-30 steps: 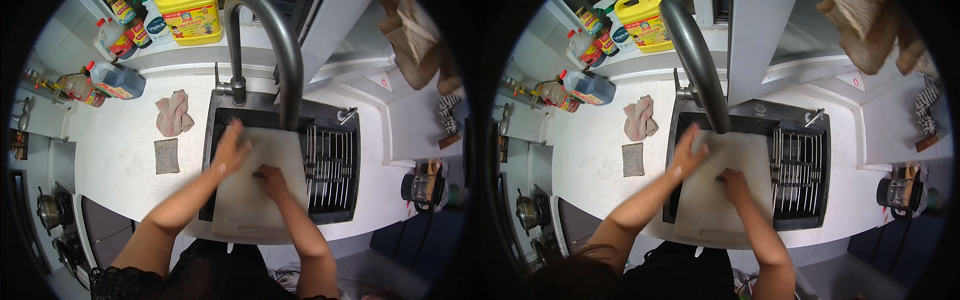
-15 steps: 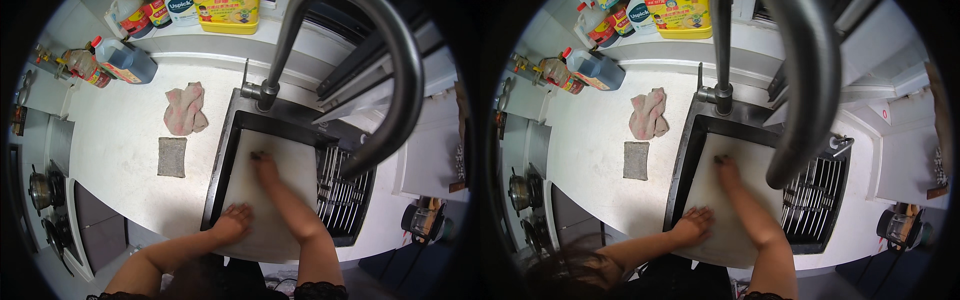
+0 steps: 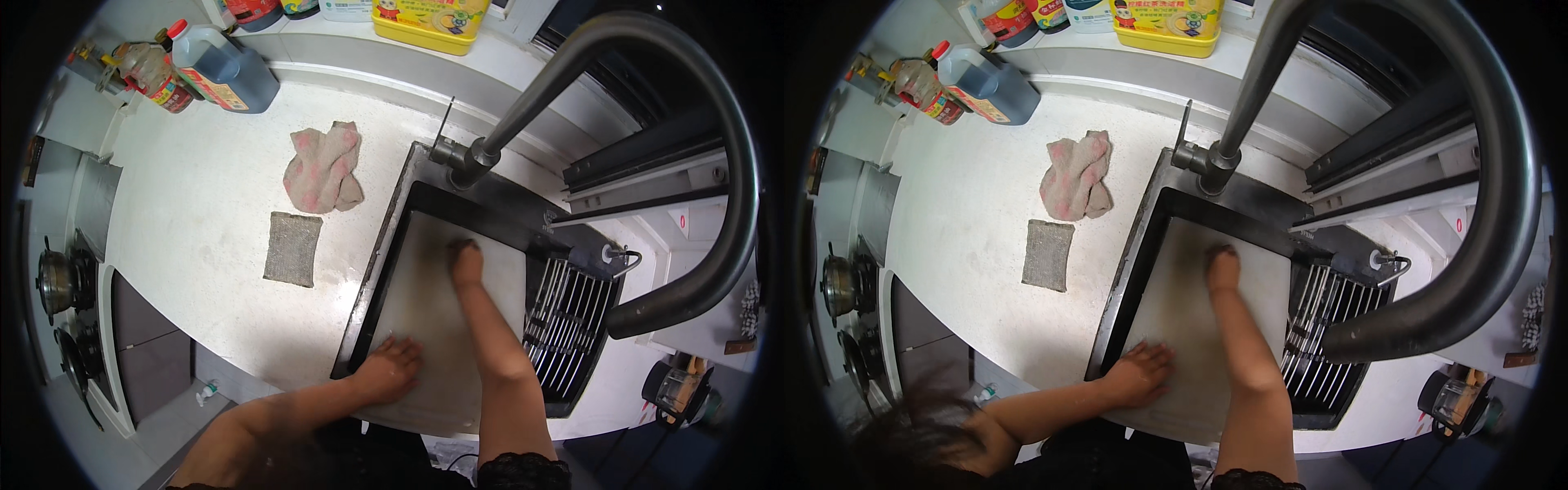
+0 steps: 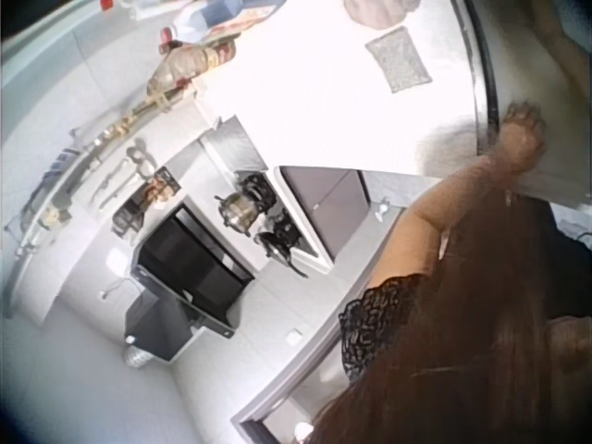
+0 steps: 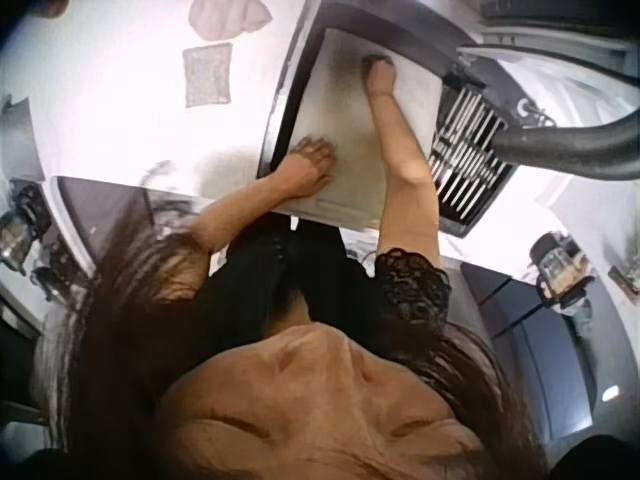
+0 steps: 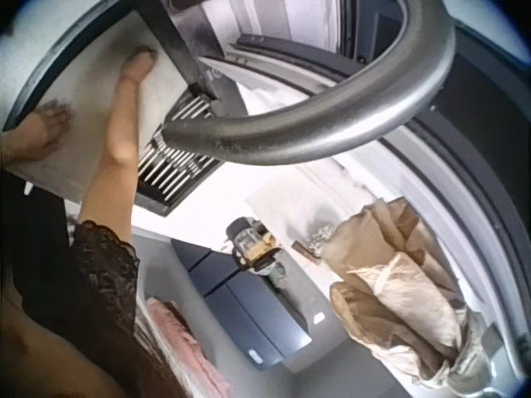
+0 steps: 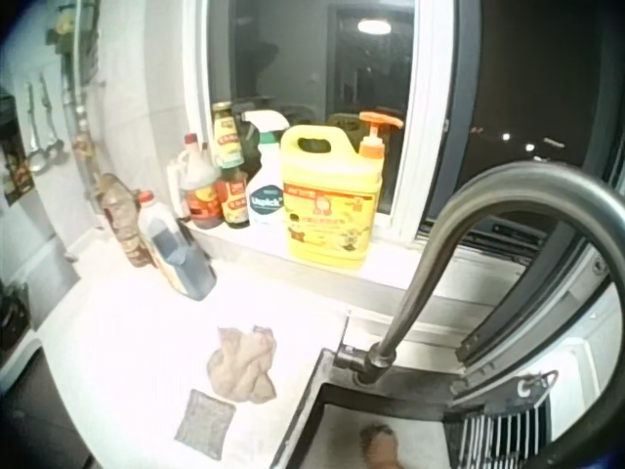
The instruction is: The person washes a white plastic cutting board in a kitchen sink. They use a metal scouring pad to scrub both sides of the board under running water, rinse it thoroughly, and place it in a dish rack.
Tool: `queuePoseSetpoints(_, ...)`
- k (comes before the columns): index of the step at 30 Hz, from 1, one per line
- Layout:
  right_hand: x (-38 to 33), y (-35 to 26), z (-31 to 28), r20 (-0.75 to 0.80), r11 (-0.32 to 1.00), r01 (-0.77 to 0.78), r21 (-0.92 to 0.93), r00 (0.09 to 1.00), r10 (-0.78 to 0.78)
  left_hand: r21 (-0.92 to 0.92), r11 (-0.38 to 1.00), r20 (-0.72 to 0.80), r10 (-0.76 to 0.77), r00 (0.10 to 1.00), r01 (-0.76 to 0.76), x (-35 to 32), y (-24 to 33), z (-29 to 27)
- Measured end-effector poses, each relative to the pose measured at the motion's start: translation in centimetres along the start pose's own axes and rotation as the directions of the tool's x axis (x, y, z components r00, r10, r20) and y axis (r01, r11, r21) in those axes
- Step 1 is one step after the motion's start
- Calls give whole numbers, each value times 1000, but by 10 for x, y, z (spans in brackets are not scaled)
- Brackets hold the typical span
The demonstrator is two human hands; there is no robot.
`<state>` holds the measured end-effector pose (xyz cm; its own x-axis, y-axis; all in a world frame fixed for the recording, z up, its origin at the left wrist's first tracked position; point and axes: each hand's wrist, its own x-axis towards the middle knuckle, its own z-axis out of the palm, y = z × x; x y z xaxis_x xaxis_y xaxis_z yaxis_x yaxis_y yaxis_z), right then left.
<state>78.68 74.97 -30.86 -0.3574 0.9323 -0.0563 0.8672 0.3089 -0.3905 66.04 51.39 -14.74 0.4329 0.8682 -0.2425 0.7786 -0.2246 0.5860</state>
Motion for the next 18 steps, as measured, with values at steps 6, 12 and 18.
queuePoseSetpoints(6, -10, -3, -7, 106, 977, 180, 115, 976, -192, 11, 1000, 17, 13, 1000, -13, -2, 2, -5)
queuePoseSetpoints(12, -32, -36, -5, 7, 797, 569, 201, 813, -582, 41, 999, 23, 24, 999, -25, -3, 0, 2)
queuePoseSetpoints(18, 0, 13, 14, -20, 941, 339, -12, 941, -339, 55, 998, 63, 30, 998, -34, -1, -5, 2)
